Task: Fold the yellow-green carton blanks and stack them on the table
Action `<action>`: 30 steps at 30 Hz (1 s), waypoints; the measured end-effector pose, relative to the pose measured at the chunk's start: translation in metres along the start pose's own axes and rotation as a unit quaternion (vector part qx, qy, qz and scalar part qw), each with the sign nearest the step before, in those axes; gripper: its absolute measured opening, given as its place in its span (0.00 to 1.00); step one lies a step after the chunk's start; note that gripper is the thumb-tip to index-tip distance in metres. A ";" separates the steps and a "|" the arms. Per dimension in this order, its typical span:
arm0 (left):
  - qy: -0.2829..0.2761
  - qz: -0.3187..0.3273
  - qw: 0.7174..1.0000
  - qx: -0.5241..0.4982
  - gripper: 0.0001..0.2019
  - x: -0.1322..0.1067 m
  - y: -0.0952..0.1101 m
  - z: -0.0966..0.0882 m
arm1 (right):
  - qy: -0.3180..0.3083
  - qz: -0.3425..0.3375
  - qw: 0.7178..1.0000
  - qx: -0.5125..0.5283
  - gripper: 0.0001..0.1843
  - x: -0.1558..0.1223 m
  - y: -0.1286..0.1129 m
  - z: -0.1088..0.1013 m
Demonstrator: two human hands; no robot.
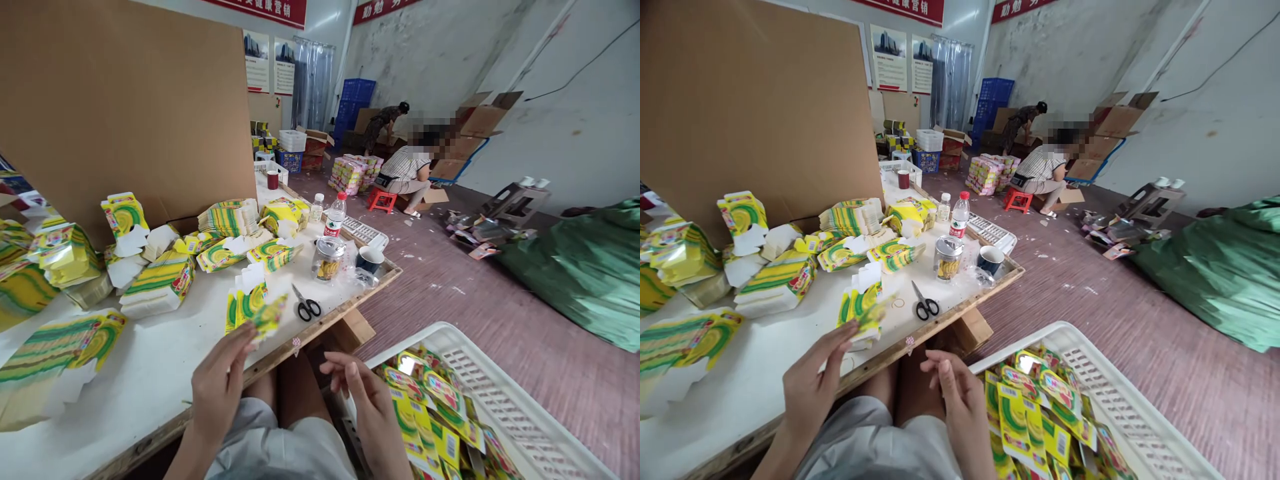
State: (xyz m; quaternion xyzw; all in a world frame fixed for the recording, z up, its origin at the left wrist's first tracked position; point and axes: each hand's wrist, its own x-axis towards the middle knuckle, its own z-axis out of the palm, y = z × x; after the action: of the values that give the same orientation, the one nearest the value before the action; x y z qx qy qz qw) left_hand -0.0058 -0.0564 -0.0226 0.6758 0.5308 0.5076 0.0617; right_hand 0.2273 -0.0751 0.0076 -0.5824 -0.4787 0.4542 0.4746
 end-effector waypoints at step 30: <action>-0.240 -0.362 0.589 -0.682 0.23 -0.023 0.047 0.022 | -0.224 0.118 0.936 0.246 0.19 -0.013 0.011 0.023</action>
State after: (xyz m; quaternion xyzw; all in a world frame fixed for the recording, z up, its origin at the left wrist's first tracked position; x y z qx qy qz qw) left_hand 0.0431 -0.0850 -0.0182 0.2856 0.1963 0.4758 0.8084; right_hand 0.2039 -0.0864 -0.0051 -0.3830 -0.3739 0.7294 0.4260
